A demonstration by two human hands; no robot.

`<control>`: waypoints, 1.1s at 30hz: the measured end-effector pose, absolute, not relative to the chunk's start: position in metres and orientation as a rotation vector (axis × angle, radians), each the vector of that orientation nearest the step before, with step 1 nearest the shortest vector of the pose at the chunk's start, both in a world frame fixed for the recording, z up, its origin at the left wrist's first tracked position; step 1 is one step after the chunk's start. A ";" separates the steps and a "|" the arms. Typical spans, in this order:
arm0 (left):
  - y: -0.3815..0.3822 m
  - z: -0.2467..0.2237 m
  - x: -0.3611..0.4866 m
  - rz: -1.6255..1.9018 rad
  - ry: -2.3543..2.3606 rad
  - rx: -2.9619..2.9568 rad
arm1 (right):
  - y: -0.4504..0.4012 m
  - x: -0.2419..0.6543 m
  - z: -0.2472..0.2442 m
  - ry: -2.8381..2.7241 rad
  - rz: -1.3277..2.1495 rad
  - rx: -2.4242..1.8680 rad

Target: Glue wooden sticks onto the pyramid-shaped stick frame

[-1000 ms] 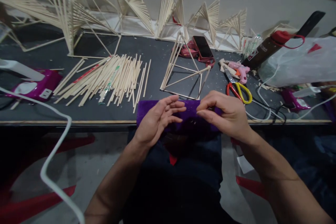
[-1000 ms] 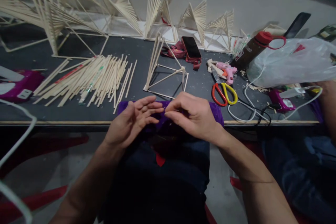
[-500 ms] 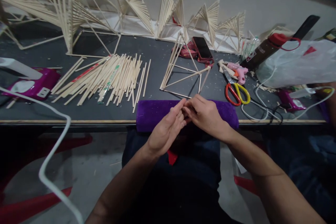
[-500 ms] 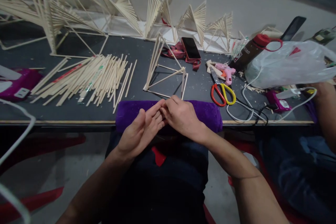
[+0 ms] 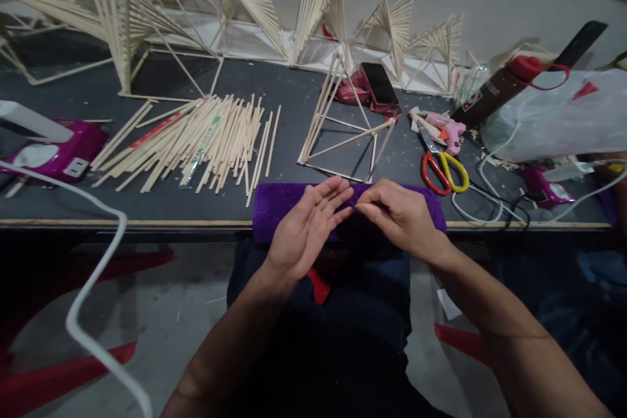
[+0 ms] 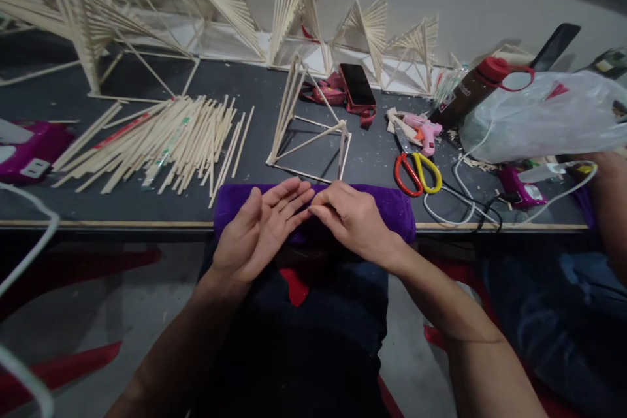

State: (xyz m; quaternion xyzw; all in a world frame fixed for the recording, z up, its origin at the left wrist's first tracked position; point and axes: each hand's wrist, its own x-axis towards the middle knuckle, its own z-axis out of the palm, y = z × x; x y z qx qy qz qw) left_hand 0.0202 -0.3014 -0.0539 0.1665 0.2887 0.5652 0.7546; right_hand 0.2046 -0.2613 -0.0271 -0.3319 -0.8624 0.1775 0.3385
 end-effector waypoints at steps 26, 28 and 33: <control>-0.334 -0.063 -0.010 1.155 0.650 1.076 | -0.303 0.183 -0.017 -2.274 0.262 -0.489; -0.333 -0.058 -0.008 1.079 0.624 1.113 | -0.306 0.180 -0.012 -2.282 0.374 -0.413; -0.326 -0.049 0.000 0.837 0.692 1.307 | -0.305 0.189 0.014 -2.203 0.724 -0.436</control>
